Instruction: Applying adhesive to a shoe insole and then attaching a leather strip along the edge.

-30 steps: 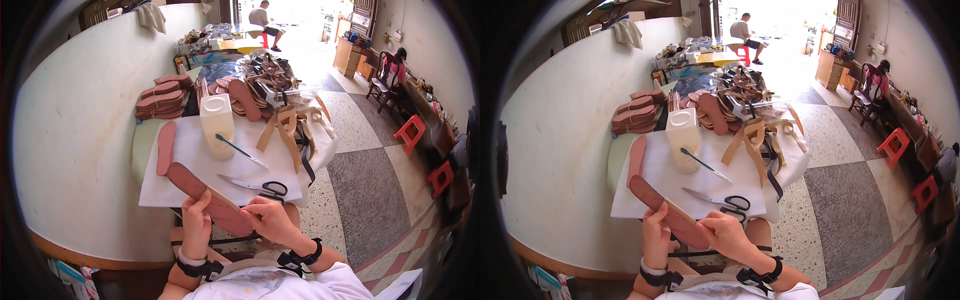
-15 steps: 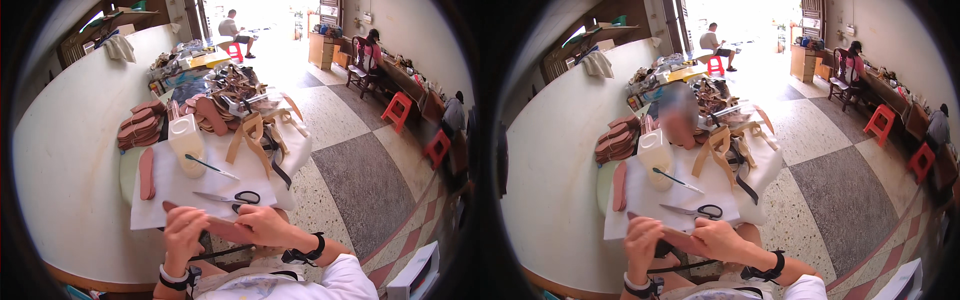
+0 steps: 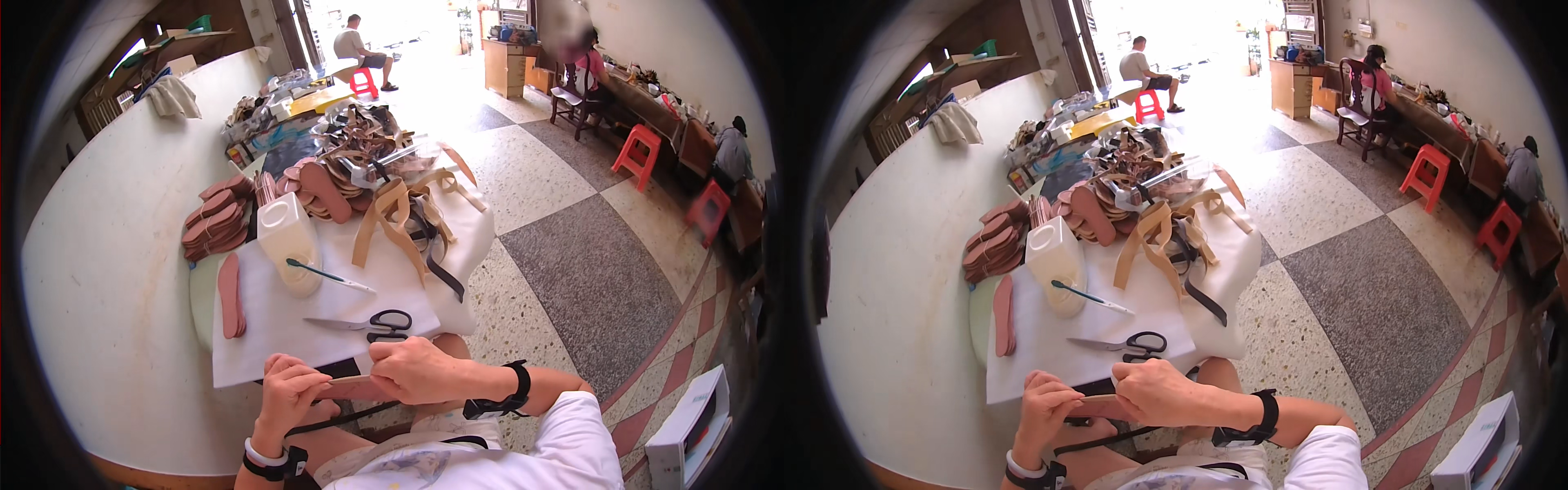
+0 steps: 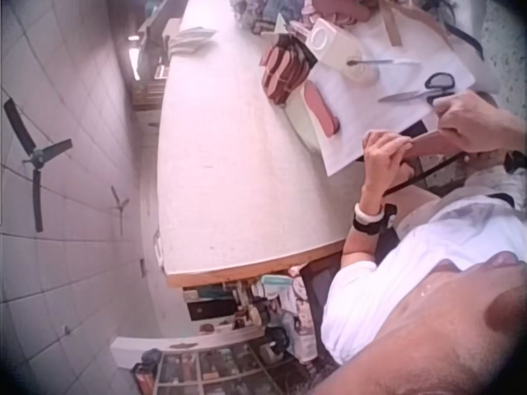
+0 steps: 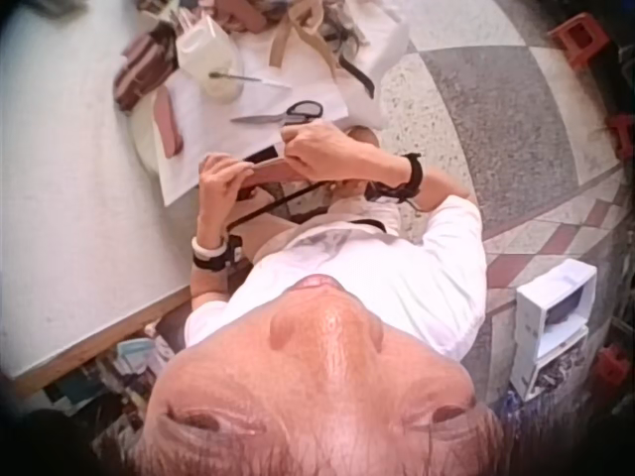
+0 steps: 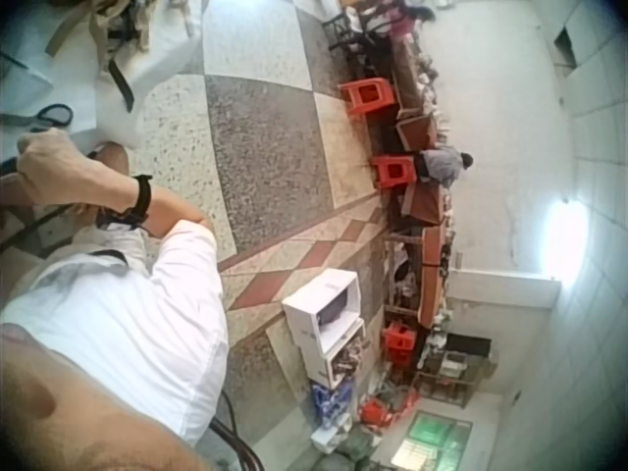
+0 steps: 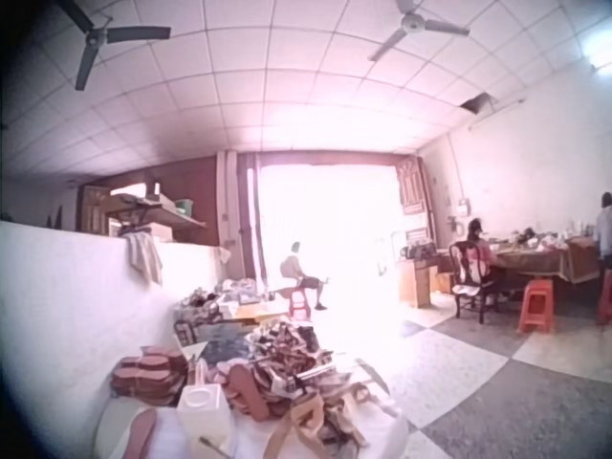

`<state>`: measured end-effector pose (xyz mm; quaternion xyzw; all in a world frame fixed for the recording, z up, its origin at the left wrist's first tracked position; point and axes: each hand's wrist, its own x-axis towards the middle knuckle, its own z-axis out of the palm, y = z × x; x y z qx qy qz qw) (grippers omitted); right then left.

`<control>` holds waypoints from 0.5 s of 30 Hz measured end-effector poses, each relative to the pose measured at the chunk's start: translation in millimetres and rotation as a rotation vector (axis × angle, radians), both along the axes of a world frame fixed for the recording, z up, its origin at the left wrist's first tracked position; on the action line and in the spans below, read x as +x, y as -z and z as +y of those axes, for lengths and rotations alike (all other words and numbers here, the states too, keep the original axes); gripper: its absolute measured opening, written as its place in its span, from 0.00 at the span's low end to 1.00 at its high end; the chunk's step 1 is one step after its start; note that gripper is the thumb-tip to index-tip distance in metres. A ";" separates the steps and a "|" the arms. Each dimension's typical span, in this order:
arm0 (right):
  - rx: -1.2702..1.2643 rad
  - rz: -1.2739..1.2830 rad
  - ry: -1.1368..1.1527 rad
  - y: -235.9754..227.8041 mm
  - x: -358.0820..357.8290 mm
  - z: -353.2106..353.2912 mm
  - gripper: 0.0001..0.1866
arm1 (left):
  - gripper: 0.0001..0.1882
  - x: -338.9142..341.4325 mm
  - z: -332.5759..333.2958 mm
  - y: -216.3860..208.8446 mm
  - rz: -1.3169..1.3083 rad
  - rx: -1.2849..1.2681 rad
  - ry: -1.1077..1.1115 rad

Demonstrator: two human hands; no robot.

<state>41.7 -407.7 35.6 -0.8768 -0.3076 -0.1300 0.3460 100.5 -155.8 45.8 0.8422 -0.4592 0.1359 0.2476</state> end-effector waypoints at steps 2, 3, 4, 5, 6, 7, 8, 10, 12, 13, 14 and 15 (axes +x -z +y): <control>-0.038 0.000 -0.038 -3.6 2.5 10.3 0.07 | 0.03 -6.9 9.6 -13.7 0.021 0.025 -0.006; -0.047 -0.009 -0.041 -6.3 4.2 14.2 0.07 | 0.03 -10.0 14.0 -18.0 0.058 -0.012 -0.027; -0.059 -0.002 -0.038 -5.1 6.1 15.2 0.07 | 0.04 -9.8 15.8 -15.9 0.111 -0.055 -0.042; -0.072 0.004 -0.044 -5.4 9.0 17.0 0.06 | 0.04 -9.3 18.4 -15.5 0.161 -0.098 -0.066; -0.042 0.041 -0.036 -7.0 10.8 17.5 0.06 | 0.05 -8.5 15.1 -17.7 0.180 -0.105 -0.058; 0.021 0.077 -0.028 -6.3 13.5 15.5 0.05 | 0.06 -3.1 6.1 -15.3 0.211 -0.120 -0.044; 0.048 0.106 0.000 -10.2 13.4 11.4 0.03 | 0.06 4.5 -4.2 -14.7 0.237 -0.118 0.030; 0.053 0.120 0.027 -12.7 11.6 5.1 0.03 | 0.06 9.1 -15.2 -10.0 0.302 -0.101 0.125; 0.057 0.118 0.014 -18.4 11.7 11.6 0.03 | 0.06 10.2 -10.7 -9.2 0.329 -0.074 0.165; 0.066 0.135 -0.003 -18.6 11.9 15.1 0.03 | 0.05 8.3 -5.9 -6.7 0.377 -0.087 0.138; 0.075 0.153 -0.015 -17.0 12.2 18.6 0.03 | 0.05 6.3 -1.8 -3.4 0.424 -0.101 0.116; 0.069 0.158 -0.021 -17.9 13.4 20.1 0.03 | 0.05 5.9 -1.0 -2.9 0.459 -0.117 0.108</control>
